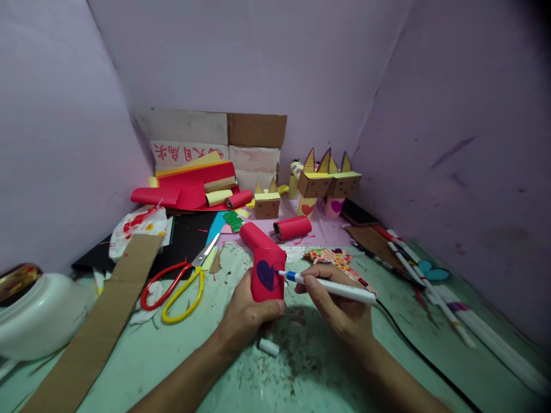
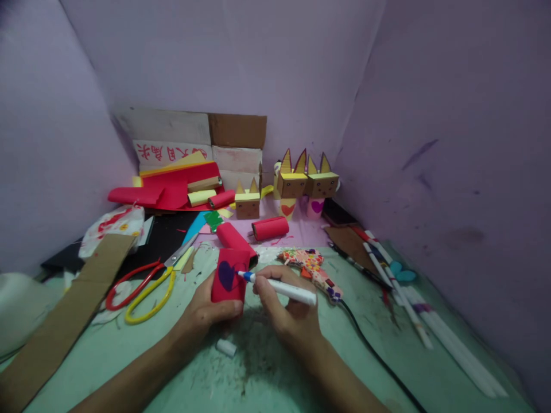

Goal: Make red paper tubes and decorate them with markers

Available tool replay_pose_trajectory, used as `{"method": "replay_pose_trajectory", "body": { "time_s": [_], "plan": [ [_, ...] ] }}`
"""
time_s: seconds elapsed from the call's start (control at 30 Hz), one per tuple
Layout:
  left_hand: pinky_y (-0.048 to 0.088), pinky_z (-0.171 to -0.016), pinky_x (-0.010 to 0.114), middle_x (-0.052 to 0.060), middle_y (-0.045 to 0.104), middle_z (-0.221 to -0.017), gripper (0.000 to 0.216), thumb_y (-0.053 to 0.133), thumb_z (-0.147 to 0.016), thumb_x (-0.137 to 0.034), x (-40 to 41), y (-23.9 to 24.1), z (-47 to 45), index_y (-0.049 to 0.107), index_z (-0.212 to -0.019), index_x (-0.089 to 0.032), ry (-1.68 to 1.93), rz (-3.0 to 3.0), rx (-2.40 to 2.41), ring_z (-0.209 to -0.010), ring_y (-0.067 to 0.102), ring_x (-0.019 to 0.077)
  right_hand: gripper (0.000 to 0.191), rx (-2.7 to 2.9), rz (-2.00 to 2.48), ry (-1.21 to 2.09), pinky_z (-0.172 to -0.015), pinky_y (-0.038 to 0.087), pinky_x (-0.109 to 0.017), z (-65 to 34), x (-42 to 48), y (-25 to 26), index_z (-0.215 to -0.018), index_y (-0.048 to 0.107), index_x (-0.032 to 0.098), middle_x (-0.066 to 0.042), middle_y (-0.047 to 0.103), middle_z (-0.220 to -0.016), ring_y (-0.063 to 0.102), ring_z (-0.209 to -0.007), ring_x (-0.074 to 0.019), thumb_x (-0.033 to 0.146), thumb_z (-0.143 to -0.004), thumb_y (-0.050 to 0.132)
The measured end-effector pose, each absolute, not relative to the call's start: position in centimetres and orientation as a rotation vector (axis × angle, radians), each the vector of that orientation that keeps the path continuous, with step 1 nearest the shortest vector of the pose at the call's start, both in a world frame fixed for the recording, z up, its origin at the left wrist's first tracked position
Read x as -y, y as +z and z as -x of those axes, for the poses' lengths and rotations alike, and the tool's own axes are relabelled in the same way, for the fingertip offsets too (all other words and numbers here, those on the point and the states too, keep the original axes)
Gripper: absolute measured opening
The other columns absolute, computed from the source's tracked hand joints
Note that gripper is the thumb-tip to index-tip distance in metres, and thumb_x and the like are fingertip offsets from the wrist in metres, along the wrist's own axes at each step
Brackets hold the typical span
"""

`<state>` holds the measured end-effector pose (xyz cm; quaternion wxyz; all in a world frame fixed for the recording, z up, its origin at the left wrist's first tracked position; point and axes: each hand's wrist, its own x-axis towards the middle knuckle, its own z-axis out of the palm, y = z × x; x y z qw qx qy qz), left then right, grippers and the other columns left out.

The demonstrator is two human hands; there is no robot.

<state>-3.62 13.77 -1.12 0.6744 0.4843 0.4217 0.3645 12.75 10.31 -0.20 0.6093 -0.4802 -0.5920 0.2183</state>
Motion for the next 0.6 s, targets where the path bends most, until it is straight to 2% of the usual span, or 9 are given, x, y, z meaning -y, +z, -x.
{"method": "replay_pose_trajectory", "body": {
  "time_s": [0.17,0.23,0.43,0.6],
  "plan": [
    [0.042,-0.054,0.022,0.0,0.061,-0.076,0.069,0.087,-0.053,-0.037,-14.02,-1.48,3.93,0.059,-0.112,-0.014,0.886,-1.116,-0.886,-0.064,0.052,0.0135,0.013,1.295,1.109,0.506,-0.06,0.049,-0.028,-12.3,-10.14,-0.07,-0.079,0.069,0.022,0.0,0.069,-0.068,0.066,-0.061,-0.017,0.029,-0.088,0.062],
    [0.043,-0.056,0.023,0.001,0.063,-0.079,0.07,0.089,-0.051,-0.039,-14.12,-1.59,3.96,0.06,-0.11,-0.014,0.902,-1.11,-0.873,-0.067,0.053,0.0143,0.012,1.297,1.108,0.507,-0.06,0.049,-0.028,-12.22,-10.11,0.0,-0.079,0.069,0.022,0.0,0.069,-0.068,0.066,-0.061,-0.0173,0.029,-0.087,0.062],
    [0.04,-0.041,0.023,-0.004,0.056,-0.06,0.059,0.085,-0.053,-0.036,-14.09,-1.18,3.61,0.058,-0.101,-0.015,0.827,-1.039,-0.923,-0.048,0.049,0.0124,0.014,1.343,1.133,0.508,-0.055,0.048,-0.028,-12.2,-9.98,-0.05,-0.077,0.069,0.021,-0.001,0.069,-0.065,0.063,-0.058,-0.017,0.03,-0.086,0.062],
    [0.042,-0.038,0.023,-0.003,0.059,-0.058,0.051,0.081,-0.053,-0.032,-14.1,-0.93,3.44,0.056,-0.095,-0.016,0.813,-1.028,-0.947,-0.045,0.049,0.0125,0.018,1.369,1.133,0.535,-0.051,0.045,-0.026,-12.23,-9.8,-0.28,-0.075,0.068,0.021,-0.001,0.068,-0.063,0.06,-0.054,-0.0158,0.032,-0.088,0.061]
  ]
}}
